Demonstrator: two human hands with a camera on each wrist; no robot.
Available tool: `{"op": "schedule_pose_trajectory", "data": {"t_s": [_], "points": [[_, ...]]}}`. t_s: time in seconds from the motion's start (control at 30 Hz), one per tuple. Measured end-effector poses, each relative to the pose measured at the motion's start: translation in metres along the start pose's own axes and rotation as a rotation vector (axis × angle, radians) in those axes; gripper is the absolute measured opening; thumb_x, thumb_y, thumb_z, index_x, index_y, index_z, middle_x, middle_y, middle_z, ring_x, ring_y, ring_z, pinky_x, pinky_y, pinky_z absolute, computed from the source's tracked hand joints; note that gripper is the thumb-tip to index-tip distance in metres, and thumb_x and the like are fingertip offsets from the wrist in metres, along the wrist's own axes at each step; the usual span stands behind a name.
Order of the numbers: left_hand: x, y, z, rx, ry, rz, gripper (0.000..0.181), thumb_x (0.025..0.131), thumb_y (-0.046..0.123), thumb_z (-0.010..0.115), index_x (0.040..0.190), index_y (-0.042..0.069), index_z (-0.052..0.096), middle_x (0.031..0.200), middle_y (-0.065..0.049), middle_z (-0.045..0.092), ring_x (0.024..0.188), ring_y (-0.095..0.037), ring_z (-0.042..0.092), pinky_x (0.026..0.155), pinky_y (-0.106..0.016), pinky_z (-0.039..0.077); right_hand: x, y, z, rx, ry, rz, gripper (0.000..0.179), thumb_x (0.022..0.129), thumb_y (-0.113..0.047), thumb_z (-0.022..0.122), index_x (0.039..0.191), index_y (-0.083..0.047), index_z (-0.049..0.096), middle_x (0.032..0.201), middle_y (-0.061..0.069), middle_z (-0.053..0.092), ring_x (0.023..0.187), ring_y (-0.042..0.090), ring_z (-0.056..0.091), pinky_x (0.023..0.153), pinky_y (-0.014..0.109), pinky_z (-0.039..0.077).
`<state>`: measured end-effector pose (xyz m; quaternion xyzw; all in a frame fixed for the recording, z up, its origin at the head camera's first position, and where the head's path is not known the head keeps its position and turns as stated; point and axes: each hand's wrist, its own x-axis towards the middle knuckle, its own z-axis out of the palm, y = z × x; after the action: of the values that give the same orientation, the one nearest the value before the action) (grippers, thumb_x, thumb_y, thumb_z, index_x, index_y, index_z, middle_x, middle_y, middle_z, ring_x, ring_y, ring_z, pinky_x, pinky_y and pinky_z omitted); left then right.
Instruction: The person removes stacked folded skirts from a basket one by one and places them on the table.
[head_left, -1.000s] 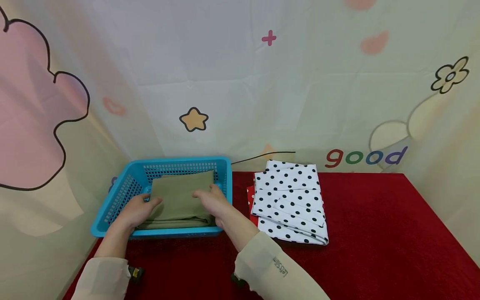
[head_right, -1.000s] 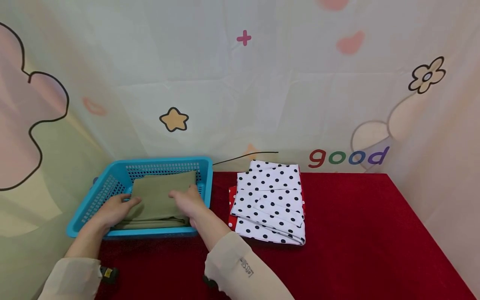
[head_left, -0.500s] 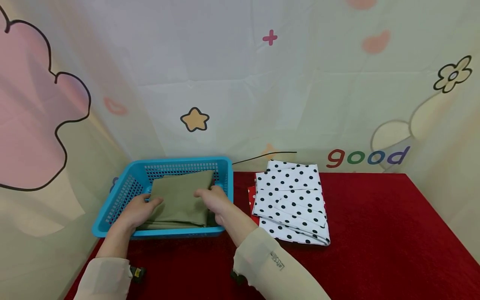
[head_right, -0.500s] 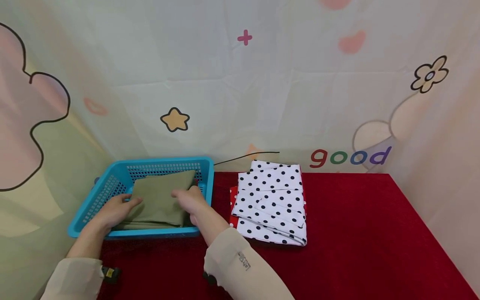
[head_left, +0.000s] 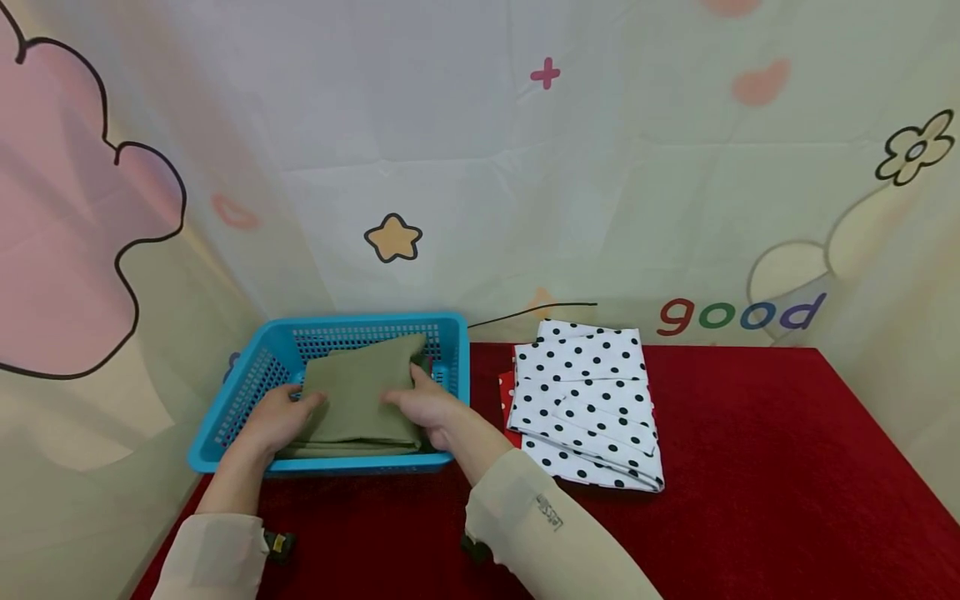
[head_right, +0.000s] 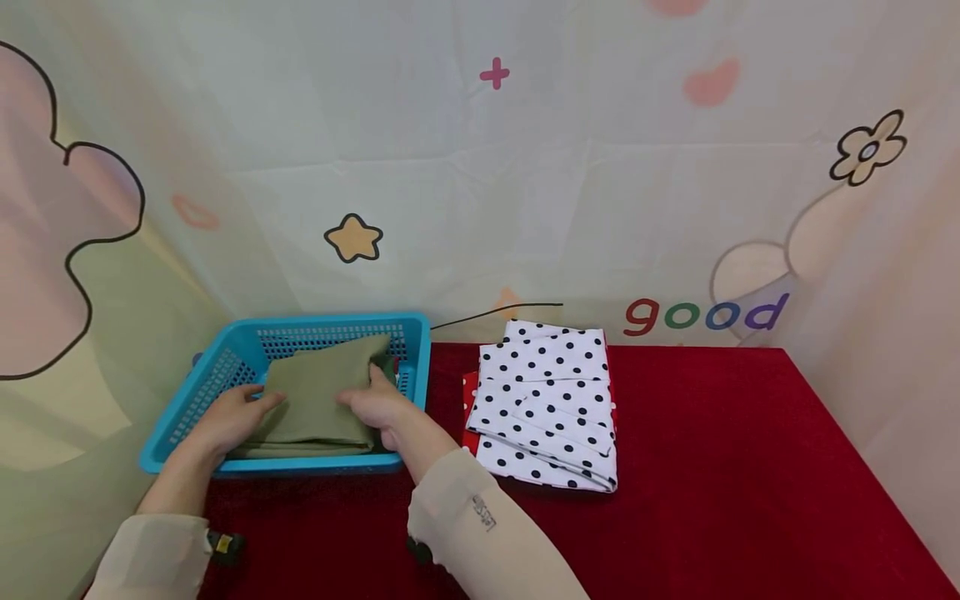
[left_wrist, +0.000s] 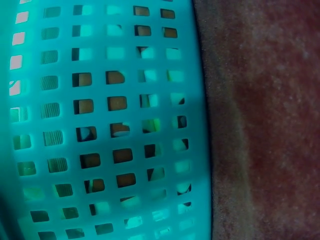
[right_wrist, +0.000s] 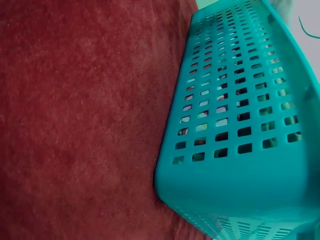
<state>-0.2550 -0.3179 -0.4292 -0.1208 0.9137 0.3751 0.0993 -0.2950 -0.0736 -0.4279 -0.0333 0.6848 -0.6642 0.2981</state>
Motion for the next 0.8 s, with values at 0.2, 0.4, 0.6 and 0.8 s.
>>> {"op": "schedule_pose_trajectory", "data": {"t_s": [0.2,0.4,0.6,0.8], "points": [[-0.0015,-0.0004,0.0002,-0.035,0.006,0.009,0.084,0.108,0.048,0.044,0.162,-0.008,0.011,0.167,-0.035,0.015,0.152,-0.056,0.019,0.12,-0.066,0.03,0.0022,-0.0004,-0.002,0.09,-0.055,0.015,0.086,0.101,-0.004,0.055,0.168,-0.028,0.007,0.154,0.02,0.038,0.105,0.027,0.062,0.078,0.036,0.059],[-0.0035,0.0018,-0.0013,-0.07,0.015,-0.006,0.086,0.108,0.055,0.038,0.163,-0.007,0.014,0.168,-0.034,0.014,0.153,-0.055,0.018,0.121,-0.065,0.028,0.0033,-0.0024,-0.0059,0.314,-0.086,0.02,0.087,0.097,0.012,0.038,0.168,-0.026,0.005,0.152,0.023,0.037,0.11,0.031,0.064,0.086,0.037,0.063],[-0.0036,0.0022,-0.0024,-0.097,0.038,-0.053,0.091,0.106,0.064,0.031,0.163,-0.005,0.014,0.166,-0.035,0.016,0.15,-0.055,0.023,0.119,-0.065,0.031,0.0071,-0.0043,-0.0066,0.532,-0.125,0.023,0.082,0.1,0.015,0.032,0.168,-0.026,0.011,0.152,0.022,0.041,0.133,0.039,0.058,0.105,0.043,0.055],[-0.0052,0.0025,-0.0044,-0.065,0.058,-0.09,0.101,0.1,0.076,0.03,0.163,-0.003,0.018,0.166,-0.035,0.017,0.147,-0.058,0.027,0.114,-0.066,0.036,0.0088,-0.0054,-0.008,0.637,-0.105,0.021,0.076,0.102,0.013,0.033,0.167,-0.025,0.018,0.148,0.021,0.046,0.131,0.037,0.061,0.093,0.037,0.061]]}}
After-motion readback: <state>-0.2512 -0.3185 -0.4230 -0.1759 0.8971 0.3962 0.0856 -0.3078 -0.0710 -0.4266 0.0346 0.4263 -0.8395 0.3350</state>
